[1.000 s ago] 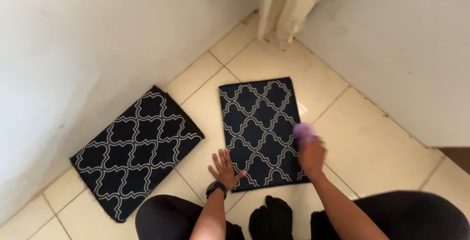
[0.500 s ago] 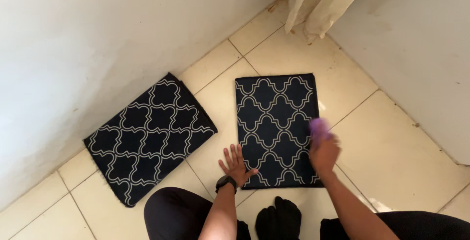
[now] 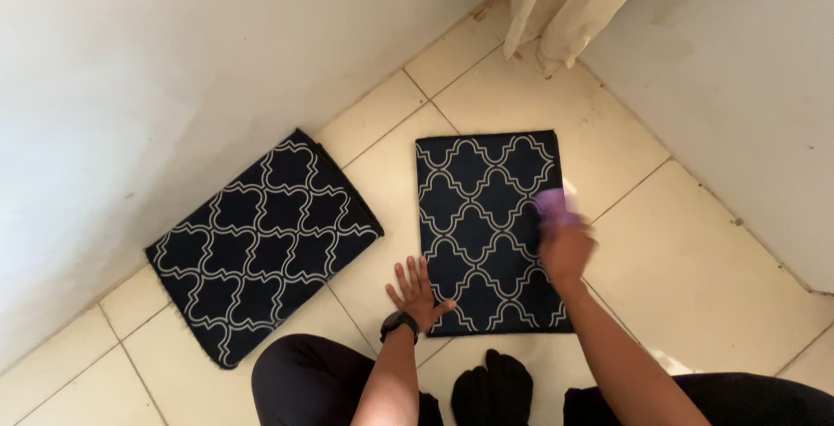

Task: The person sits on a tiled floor and uses a purple brush to scrub a black patterned mat. They flip the mat over to clean the other side and then repeat the scrubbing process on a second identical mat.

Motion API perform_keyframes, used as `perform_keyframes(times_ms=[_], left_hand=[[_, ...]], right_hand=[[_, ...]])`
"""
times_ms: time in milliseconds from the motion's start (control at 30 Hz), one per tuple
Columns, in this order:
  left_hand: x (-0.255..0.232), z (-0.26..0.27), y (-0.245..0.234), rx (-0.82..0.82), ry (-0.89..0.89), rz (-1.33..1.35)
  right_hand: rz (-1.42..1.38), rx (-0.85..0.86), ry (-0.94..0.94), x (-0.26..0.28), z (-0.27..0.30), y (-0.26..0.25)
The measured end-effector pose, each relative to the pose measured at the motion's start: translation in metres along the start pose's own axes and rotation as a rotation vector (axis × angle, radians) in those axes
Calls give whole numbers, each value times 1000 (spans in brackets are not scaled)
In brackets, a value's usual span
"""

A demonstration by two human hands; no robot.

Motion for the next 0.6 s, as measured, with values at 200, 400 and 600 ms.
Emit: perform_keyframes(times_ms=[200,400,600], left_hand=[[-6,2,-9,46,-21,-22],[-3,2,-4,-1,-47,-87],[-3,2,-6,17,-20,-14]], right_hand=[[-364,-140,-473,58,28,-22],[-579,477,-1188,112,101,-2],[-314,-99,-362,58,-24,-7]])
Point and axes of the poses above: each hand's wrist, its own z-axis away from the middle knuckle, its own y-axis out of the palm, x = y × z, the point moved 6 cm from there along -z, towards the middle knuckle, and after that the axes turned 8 degrees about -x, right-handed, at the moved point
